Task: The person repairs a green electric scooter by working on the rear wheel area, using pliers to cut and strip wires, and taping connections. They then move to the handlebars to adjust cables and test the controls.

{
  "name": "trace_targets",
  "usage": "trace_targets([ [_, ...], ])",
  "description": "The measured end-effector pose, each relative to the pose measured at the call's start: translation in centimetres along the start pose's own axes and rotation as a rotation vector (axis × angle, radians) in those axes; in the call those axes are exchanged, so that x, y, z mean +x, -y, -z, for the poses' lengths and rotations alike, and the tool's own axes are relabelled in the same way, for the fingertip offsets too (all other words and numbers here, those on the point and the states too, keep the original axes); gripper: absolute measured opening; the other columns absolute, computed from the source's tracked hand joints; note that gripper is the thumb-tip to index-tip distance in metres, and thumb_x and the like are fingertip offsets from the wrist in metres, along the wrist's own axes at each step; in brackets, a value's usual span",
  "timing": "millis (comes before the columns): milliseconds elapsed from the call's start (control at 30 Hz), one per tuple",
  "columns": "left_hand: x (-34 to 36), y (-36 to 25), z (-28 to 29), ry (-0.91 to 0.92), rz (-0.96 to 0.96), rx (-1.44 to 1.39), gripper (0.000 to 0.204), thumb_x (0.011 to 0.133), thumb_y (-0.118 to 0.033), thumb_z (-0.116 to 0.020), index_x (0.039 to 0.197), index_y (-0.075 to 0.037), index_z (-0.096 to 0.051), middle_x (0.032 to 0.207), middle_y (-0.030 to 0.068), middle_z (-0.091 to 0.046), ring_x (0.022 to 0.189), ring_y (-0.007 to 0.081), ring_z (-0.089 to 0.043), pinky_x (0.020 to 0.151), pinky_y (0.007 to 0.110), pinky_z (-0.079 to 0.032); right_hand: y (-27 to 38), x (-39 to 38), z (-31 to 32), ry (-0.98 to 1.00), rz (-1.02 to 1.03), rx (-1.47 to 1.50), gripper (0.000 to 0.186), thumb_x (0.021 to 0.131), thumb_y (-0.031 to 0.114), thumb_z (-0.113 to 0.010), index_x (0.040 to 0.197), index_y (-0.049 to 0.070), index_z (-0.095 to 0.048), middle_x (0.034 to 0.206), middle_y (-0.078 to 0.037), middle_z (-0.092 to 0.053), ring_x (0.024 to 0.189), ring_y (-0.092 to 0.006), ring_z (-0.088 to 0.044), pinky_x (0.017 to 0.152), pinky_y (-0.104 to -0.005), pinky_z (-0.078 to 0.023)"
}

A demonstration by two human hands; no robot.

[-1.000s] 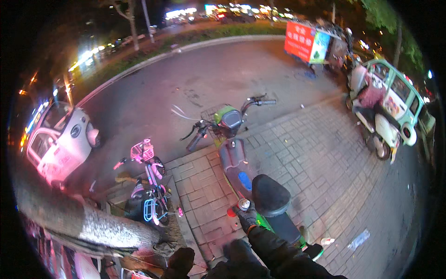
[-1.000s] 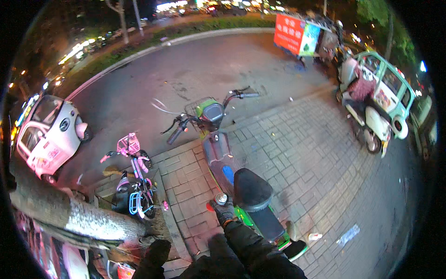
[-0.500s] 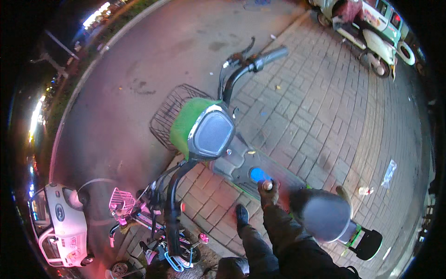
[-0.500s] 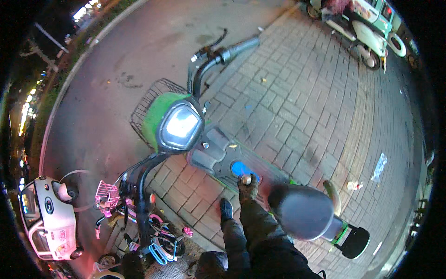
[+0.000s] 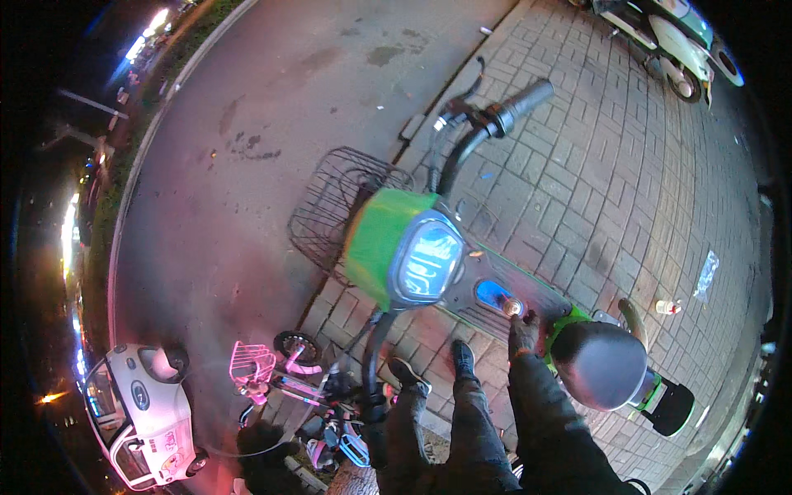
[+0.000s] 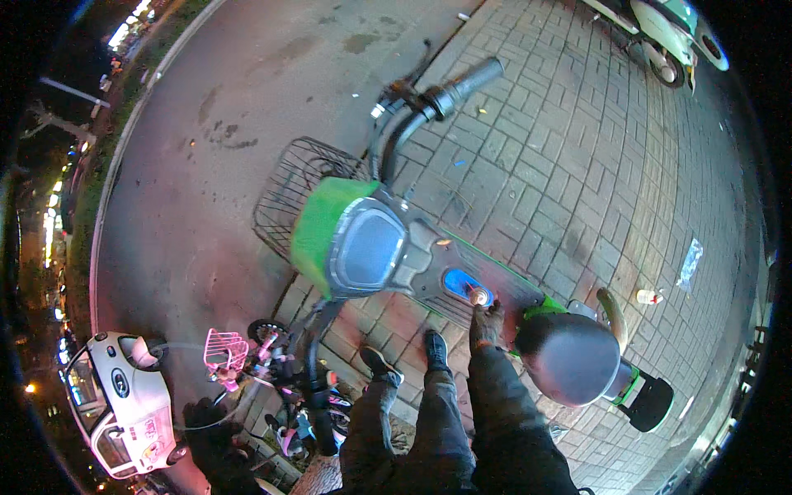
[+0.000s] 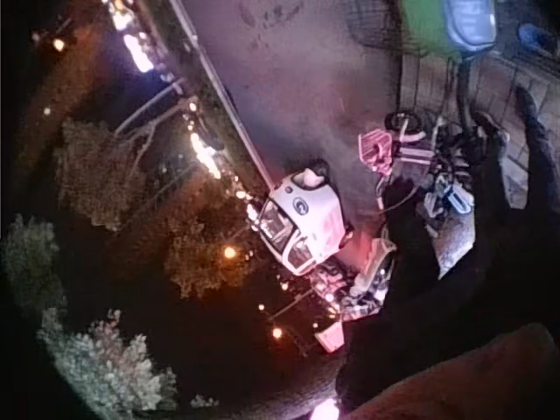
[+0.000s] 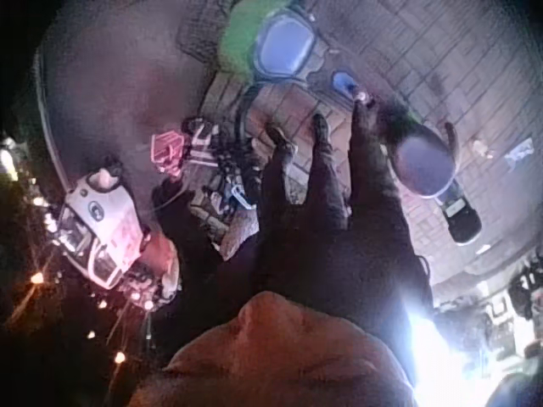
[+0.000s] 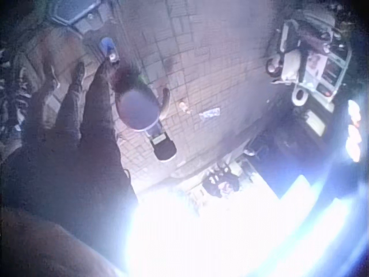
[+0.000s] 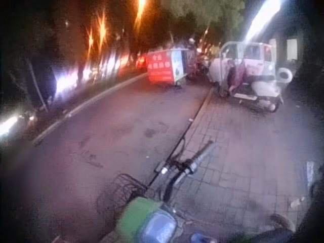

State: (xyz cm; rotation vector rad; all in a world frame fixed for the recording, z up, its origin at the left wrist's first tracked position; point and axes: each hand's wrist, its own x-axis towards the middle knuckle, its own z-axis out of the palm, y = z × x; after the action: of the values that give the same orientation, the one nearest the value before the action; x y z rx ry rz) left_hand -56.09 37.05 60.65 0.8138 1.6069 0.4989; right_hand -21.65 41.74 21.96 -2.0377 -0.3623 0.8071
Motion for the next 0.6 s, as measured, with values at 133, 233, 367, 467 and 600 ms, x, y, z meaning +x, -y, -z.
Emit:
trace_targets([
  [133, -2.1, -5.1, 2.5, 0.055, -0.133, -0.172, 0.034, 0.102, -0.035, -0.054, 0.093, -0.005, -0.067, 0.080, 0.0068, -0.063, 0.069, 0.0229, -0.059, 0.061, 0.039, -0.047, 15.8, -9.9, 4.9, 0.325, 0.057, 0.366, 0.026, 0.104, 0.024, -0.059, 0.112, 0.002, -0.069, 0.085, -0.003, -0.066, 0.074, -0.0106, -0.057, 0.067, -0.0289, -0.049],
  [233, -2.1, -6.5, 4.0, 0.145, -0.220, -0.301, 0.035, 0.103, -0.036, -0.053, 0.092, -0.005, -0.066, 0.079, 0.0063, -0.062, 0.067, 0.0221, -0.059, 0.059, 0.039, -0.047, 27.1, -17.6, 6.4, 0.704, 0.668, 0.015, 0.024, 0.101, 0.014, -0.057, 0.119, 0.000, -0.067, 0.108, -0.015, -0.072, 0.097, -0.0280, -0.069, 0.087, -0.0367, -0.054],
  [367, 0.6, -6.1, 6.4, 0.363, -0.202, -0.790, 0.040, 0.103, -0.038, -0.052, 0.071, -0.013, -0.052, 0.064, 0.0010, -0.049, 0.059, 0.0157, -0.047, 0.056, 0.034, -0.039, 37.1, -21.8, 0.5, 1.059, 1.461, -0.305, 0.044, 0.091, 0.021, -0.064, 0.131, 0.004, -0.060, 0.138, -0.021, -0.057, 0.119, -0.0409, -0.059, 0.099, -0.0479, -0.049],
  [467, 2.1, -6.1, 8.7, 0.382, -0.050, -0.948, 0.040, 0.103, -0.036, -0.054, 0.069, -0.013, -0.053, 0.062, -0.0007, -0.047, 0.057, 0.0137, -0.045, 0.054, 0.032, -0.038, 40.9, -23.2, -4.0, 1.493, 1.498, -0.696, 0.047, 0.084, 0.024, -0.068, 0.127, 0.006, -0.061, 0.124, -0.019, -0.061, 0.119, -0.0380, -0.058, 0.097, -0.0489, -0.049],
  [600, 3.8, -9.2, 11.1, 0.152, -0.178, -0.296, 0.041, 0.103, -0.034, -0.059, 0.068, -0.013, -0.055, 0.060, -0.0024, -0.047, 0.056, 0.0105, -0.043, 0.054, 0.030, -0.038, 42.9, -22.1, -5.3, 1.503, 1.780, -0.686, 0.039, 0.087, 0.025, -0.068, 0.122, 0.009, -0.062, 0.103, -0.015, -0.063, 0.111, -0.0366, -0.061, 0.089, -0.0489, -0.051],
])
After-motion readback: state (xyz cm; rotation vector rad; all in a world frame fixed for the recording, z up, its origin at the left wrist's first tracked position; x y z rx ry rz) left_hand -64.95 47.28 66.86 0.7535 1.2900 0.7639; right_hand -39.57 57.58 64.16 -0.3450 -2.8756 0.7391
